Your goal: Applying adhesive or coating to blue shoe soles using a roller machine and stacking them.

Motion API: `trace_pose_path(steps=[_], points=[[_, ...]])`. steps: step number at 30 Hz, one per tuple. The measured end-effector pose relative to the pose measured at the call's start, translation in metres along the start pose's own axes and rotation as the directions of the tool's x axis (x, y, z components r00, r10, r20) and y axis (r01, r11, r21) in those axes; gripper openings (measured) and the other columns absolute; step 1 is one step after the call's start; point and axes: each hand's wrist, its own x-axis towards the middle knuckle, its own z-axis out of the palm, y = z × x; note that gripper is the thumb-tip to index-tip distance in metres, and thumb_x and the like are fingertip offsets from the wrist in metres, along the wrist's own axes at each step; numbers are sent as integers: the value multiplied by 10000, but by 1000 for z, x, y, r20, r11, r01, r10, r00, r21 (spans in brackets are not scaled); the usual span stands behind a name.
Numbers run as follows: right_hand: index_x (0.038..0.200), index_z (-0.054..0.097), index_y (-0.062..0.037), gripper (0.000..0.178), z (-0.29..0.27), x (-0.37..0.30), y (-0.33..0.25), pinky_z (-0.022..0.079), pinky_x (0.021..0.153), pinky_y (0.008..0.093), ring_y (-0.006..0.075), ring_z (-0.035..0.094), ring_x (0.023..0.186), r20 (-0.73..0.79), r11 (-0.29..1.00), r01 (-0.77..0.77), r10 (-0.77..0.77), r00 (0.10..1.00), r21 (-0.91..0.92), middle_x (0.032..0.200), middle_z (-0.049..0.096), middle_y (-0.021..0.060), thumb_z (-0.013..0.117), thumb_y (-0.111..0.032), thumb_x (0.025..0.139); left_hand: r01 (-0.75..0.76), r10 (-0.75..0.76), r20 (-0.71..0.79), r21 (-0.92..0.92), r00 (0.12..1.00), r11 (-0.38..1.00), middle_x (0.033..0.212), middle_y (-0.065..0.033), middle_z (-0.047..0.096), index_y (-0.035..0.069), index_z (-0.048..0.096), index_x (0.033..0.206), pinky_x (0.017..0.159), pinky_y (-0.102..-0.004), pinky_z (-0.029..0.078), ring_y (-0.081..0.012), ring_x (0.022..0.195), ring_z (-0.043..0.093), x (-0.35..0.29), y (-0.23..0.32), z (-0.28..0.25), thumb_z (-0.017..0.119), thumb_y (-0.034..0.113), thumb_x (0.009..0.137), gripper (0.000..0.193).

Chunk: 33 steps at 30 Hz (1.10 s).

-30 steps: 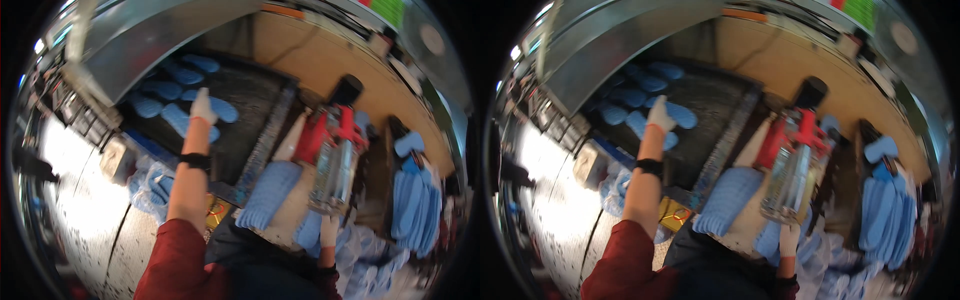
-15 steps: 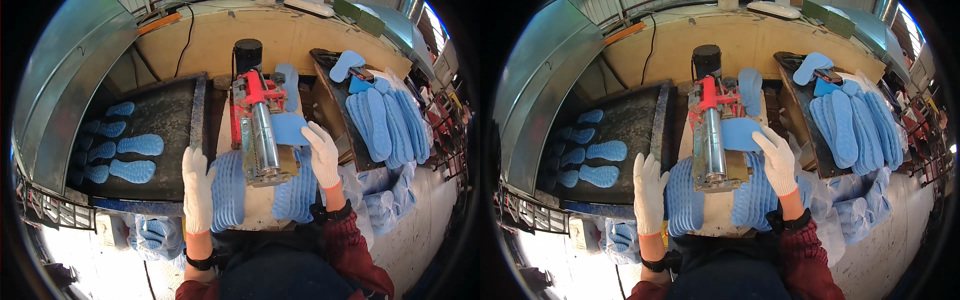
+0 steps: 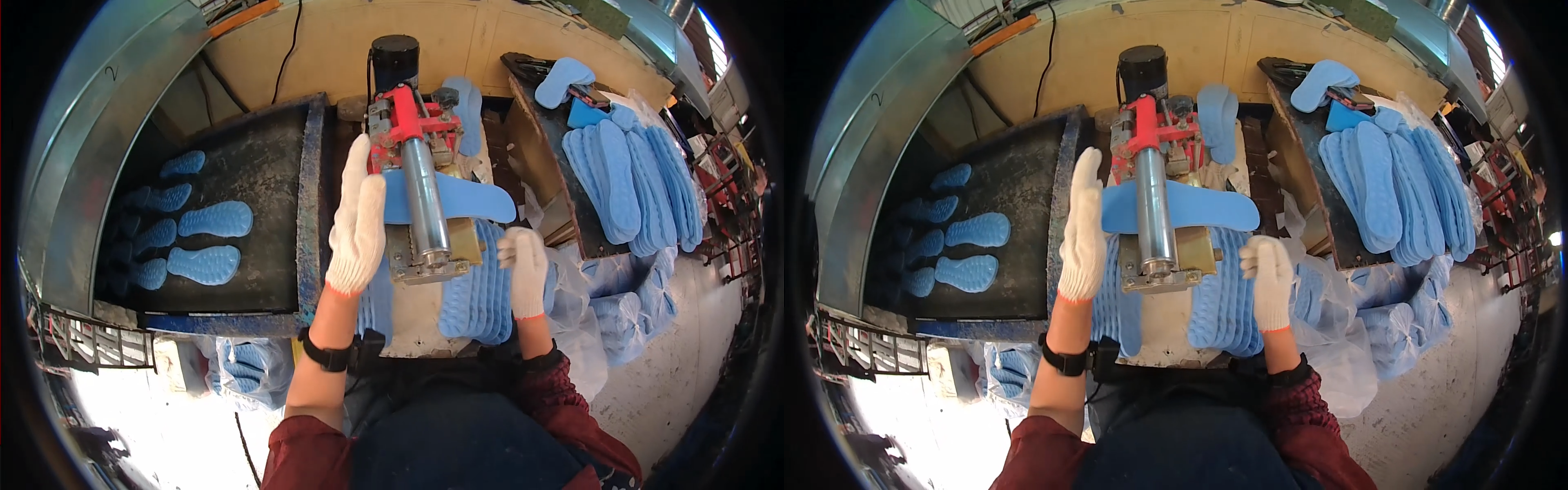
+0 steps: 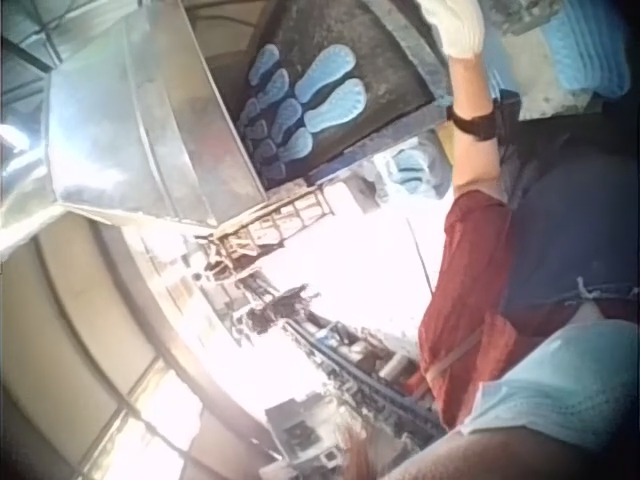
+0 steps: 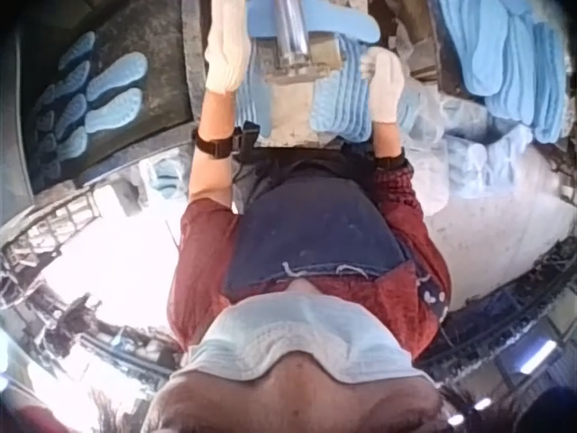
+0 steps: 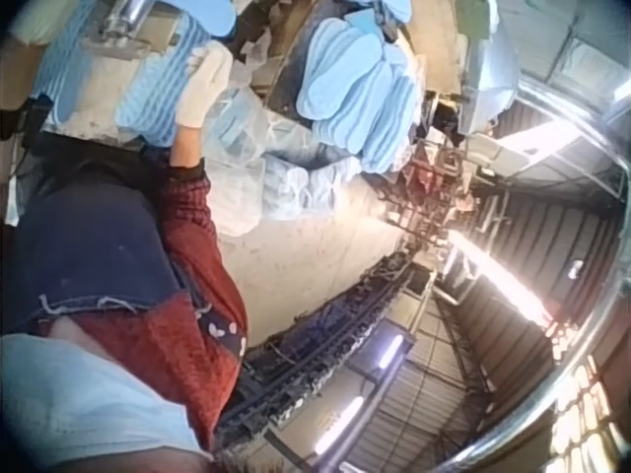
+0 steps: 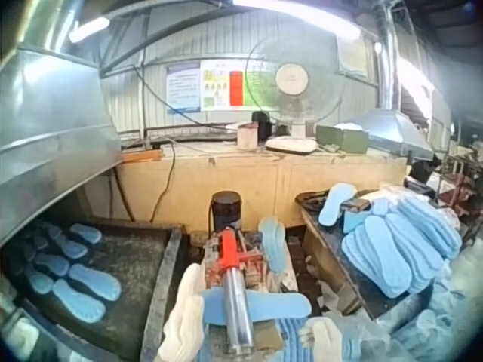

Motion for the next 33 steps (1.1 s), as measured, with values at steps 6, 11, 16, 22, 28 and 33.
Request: trace_pose_path(steps=[6,11,16,22,28,33], points=[[1051,614,6,205,10,-15,74,484,645,269,107,589,736,363,940,-189,288,886,-284,831,637,35,527,-160,968,21,-36,60,242,998,970,1407,-204,454,-25,333,1458,1063,-324,348,-278,1258,471,-7,-35,-12,420,292,1042,530],[1256,568,15,473,58,-14,135,426,987,442,303,560,1162,918,270,906,-141,372,-325,1235,614,178,611,-307,911,385,-381,142,2,914,923,1443,-131,413,73,260,1527,1116,-372,310,-228,1290,427,-14,-24,-42,238,567,1031,701],[1507,271,-43,848,113,-45,121,250,1157,444,343,313,1417,581,393,471,232,780,-790,1490,390,212,558,-559,897,347,-342,236,21,910,938,1512,-134,355,11,307,1494,1156,-332,256,-220,1391,349,-41,-21,-48,283,397,1069,575],[1451,364,-1,730,92,-34,153,279,1137,440,354,388,1357,705,555,540,125,698,-633,1459,432,192,552,-471,925,460,-417,329,-64,847,885,1551,-143,311,9,265,1508,1177,-308,189,-204,1456,250,-66,-8,-55,298,516,1035,695],[1382,449,-9,532,54,-10,151,380,1063,423,323,503,1251,610,884,123,205,765,-451,1358,526,176,528,-315,954,613,-598,226,4,769,790,1516,-143,376,-24,357,1463,1150,-308,245,-218,1422,319,-94,10,-67,335,547,1021,722],[1319,499,3,406,41,-7,76,416,996,359,262,530,1172,518,781,319,7,855,-537,1256,559,149,478,-203,970,722,-741,293,-594,605,355,1450,-115,461,2,359,1462,1114,-350,363,-211,1334,442,-98,31,-71,359,413,1053,579]])
